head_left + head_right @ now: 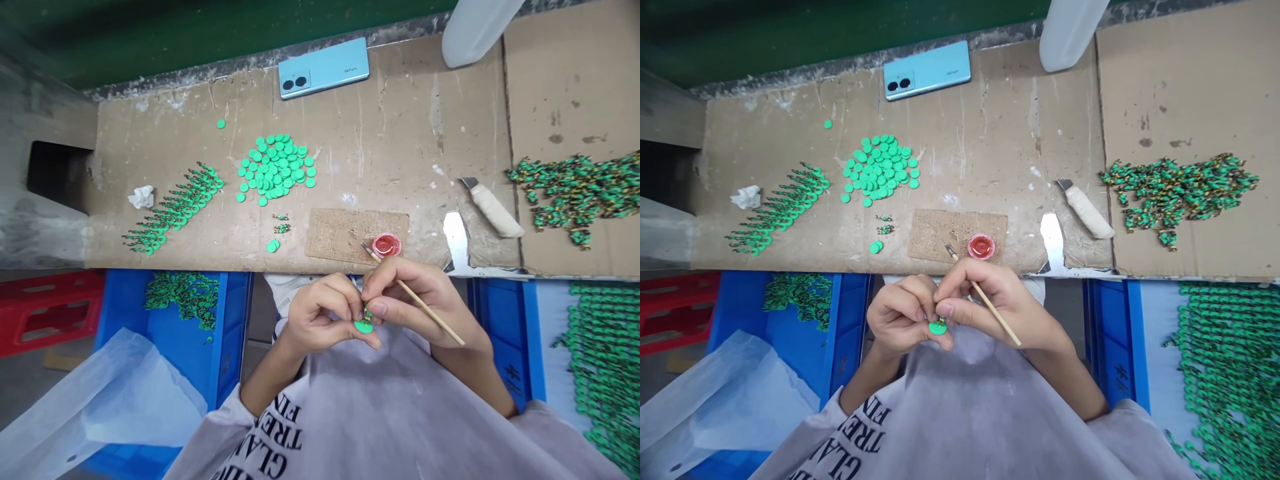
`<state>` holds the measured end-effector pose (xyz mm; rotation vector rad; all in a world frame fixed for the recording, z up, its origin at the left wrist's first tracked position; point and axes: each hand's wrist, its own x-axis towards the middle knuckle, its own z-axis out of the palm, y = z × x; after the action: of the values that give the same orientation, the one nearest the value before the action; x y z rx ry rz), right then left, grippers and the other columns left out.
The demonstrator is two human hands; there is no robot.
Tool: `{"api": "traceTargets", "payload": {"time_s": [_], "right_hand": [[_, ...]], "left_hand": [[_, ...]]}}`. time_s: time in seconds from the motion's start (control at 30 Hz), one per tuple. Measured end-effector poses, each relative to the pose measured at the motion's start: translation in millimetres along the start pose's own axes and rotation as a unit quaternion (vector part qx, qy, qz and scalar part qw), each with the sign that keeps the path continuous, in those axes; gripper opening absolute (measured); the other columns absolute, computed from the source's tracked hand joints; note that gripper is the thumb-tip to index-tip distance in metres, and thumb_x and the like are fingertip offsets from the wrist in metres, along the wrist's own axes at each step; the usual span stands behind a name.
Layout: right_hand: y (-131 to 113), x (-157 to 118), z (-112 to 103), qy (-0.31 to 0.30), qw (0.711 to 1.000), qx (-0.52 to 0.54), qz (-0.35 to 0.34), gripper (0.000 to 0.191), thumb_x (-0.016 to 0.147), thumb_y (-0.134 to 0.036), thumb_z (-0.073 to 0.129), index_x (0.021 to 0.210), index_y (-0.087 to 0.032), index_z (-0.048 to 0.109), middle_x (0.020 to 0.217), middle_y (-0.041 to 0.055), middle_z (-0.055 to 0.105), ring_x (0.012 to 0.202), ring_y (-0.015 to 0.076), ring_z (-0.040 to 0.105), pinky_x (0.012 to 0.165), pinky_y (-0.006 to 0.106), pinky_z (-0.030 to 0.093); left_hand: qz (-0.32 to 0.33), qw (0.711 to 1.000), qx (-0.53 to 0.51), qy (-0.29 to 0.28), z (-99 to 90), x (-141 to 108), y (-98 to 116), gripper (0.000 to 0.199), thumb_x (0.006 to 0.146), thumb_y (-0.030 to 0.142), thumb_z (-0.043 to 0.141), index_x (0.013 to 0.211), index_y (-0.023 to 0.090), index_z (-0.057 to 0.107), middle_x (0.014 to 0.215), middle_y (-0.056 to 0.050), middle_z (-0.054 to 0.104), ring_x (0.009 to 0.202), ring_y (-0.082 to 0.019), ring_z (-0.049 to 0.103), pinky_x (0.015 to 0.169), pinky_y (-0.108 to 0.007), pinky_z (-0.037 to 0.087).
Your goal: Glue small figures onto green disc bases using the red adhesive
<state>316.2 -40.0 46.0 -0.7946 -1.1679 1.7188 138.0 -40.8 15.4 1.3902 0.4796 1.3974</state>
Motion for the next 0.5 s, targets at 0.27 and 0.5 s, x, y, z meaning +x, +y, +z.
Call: {"api": "traceTargets", "payload": {"time_s": [0.27, 0.5], "right_hand": [[1.3, -2.1, 0.4, 0.006, 1.0, -0.01, -0.006, 0.013, 0.095, -0.03, 0.08, 0.092, -0.02, 0.072, 0.078, 0.0001, 0.069, 0.064, 0.0121, 0.062, 0.055, 0.023, 0.049], [0.0, -2.4, 1.2, 0.005, 1.0, -0.014, 0.002, 0.016, 0.096, -0.034, 0.079, 0.092, -0.02, 0.071, 0.078, 0.0005, 0.069, 0.066, 0.0125, 0.063, 0.057, 0.023, 0.049]], "left_hand": [[0.007, 1.0, 0.006, -0.002, 0.0, 0.1, -1.2, 0.043, 0.073, 0.019, 0.096, 0.084, 0.021, 0.055, 0.077, 0.006, 0.064, 0.066, -0.008, 0.065, 0.062, -0.018, 0.056], [0.002, 1.0, 0.019, 0.002, 0.2, 0.8, 0.1, 0.043, 0.074, 0.022, 0.096, 0.083, 0.021, 0.054, 0.075, 0.006, 0.064, 0.064, -0.009, 0.065, 0.06, -0.018, 0.055]]}}
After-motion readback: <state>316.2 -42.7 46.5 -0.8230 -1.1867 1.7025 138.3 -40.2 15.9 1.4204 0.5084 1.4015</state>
